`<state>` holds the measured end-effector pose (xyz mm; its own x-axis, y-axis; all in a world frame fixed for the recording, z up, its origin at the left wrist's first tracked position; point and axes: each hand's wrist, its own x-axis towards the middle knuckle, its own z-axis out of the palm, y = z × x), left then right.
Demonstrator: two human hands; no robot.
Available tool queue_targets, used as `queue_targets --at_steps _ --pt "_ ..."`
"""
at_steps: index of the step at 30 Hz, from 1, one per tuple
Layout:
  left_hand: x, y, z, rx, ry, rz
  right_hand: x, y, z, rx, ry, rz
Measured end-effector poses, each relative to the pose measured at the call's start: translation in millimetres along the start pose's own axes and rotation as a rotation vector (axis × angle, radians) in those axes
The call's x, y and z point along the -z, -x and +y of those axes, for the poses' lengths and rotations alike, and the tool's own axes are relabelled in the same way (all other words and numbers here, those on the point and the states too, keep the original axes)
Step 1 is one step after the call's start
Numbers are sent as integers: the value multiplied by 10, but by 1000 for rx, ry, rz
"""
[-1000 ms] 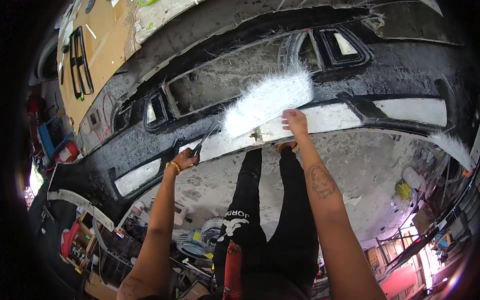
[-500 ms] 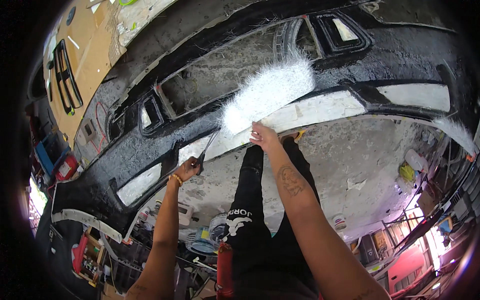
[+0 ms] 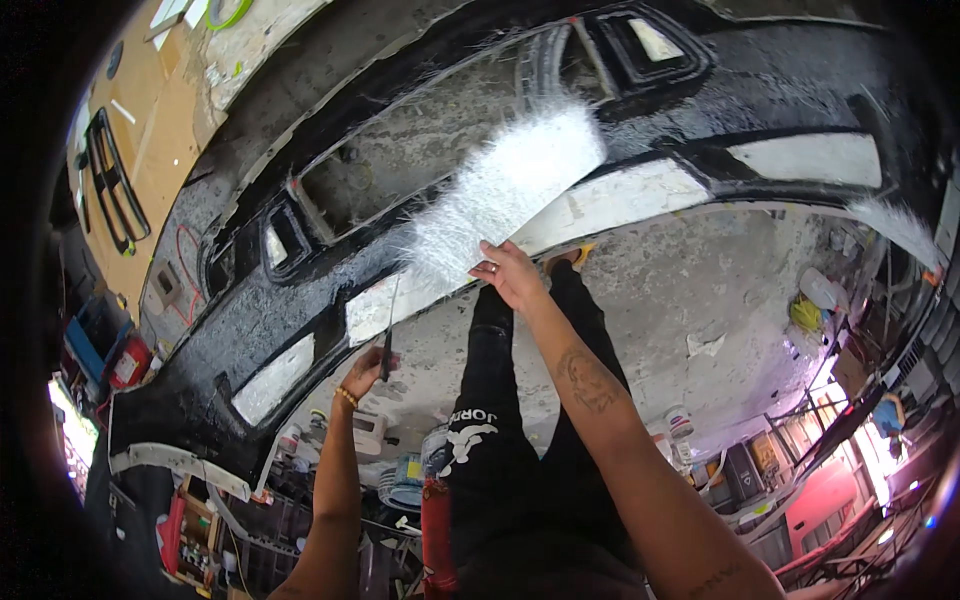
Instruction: The person cuts strips of white fiberglass mat from a larger sheet using scissors. They place the cut mat onto a black carbon fiber car bumper, smoothing it into position. The person repeats this process, cutting additional strips and applying them to different sections of the bumper.
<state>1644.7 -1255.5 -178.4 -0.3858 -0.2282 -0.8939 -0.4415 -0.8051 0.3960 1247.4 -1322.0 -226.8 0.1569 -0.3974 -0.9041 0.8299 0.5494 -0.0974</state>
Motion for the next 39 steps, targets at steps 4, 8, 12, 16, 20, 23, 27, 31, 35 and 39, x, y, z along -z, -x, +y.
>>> queue_targets --at_steps 4,8,12,16,20,23,27,31,35,39 --pt "-98 159 -111 55 -55 -38 -46 453 -196 -17 110 -60" --pt "-283 199 -56 29 50 -43 323 602 -72 -31 241 0" --pt "-395 94 272 120 -144 -7 529 726 25 -47 290 28" --pt "-307 -101 467 -20 -220 31 643 829 53 -24 314 10" --pt "-303 -383 805 -81 -359 111 793 862 84 1 347 50" --pt "-314 -727 1096 -66 -759 244 947 848 94 -32 332 60" --pt "-214 -1297 1144 -182 -862 260 826 884 -23 -62 285 26" --pt "-96 -1624 1141 -198 -780 98 784 826 58 -77 279 3" --pt "-395 -1700 1868 -195 -979 42 1155 626 217 -70 276 91" --pt "-371 -1686 2186 -98 -964 42 1140 453 138 -130 506 178"
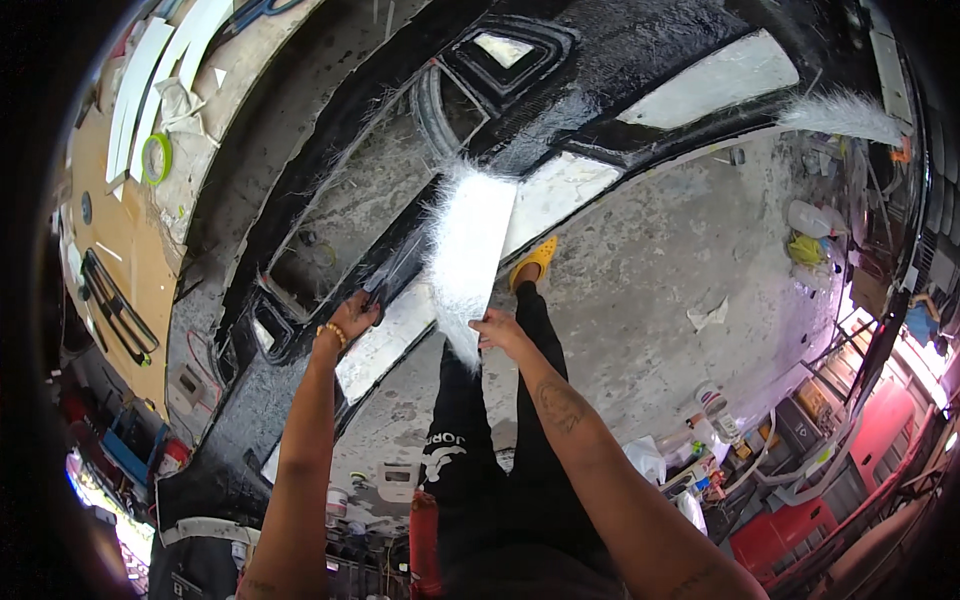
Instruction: The person cuts strips of white fiberglass mat from a larger sheet using scissors. They place the cut mat onto a black carbon fiber car bumper, smoothing it into position. The person repeats this process, cutting additional strips and applying them to different sections of the bumper.
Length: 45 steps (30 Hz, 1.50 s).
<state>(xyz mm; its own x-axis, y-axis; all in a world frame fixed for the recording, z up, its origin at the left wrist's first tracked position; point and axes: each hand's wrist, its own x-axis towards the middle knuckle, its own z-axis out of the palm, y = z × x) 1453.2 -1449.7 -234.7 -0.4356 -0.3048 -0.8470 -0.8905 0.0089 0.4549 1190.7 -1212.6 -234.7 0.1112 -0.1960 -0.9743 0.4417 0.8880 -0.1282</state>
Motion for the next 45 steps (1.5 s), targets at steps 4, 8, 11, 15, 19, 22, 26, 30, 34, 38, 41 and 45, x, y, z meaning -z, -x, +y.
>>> queue_targets --at_steps 4,8,11,15,19,22,26,30,34,38,41,45 --pt "15 -145 -108 -9 -63 0 -100 -110 -142 3 83 37" --pt "55 -313 -79 -13 -33 -40 -20 -265 -185 74 79 273" --pt "-23 -307 -460 15 54 -5 -160 -222 -457 204 301 531" --pt "-46 -305 -189 -54 18 3 3 -414 -497 419 271 831" --pt "-32 -160 -125 2 61 -64 77 -526 -804 510 166 855" --pt "-129 -54 -187 -86 102 85 145 -550 -1014 531 85 754" --pt "-74 -44 10 -106 69 24 371 -578 -1131 573 -100 544" --pt "-4 23 -84 -89 52 40 257 -311 -1438 595 -13 349" --pt "72 -48 55 -111 2 26 387 -100 -1505 561 51 177" --pt "239 -70 -9 -175 15 -35 266 453 -1705 530 155 95" --pt "519 -22 48 -238 70 -139 269 873 -1786 668 330 104" --pt "894 79 349 -188 26 -234 420 1377 -1925 776 339 140"
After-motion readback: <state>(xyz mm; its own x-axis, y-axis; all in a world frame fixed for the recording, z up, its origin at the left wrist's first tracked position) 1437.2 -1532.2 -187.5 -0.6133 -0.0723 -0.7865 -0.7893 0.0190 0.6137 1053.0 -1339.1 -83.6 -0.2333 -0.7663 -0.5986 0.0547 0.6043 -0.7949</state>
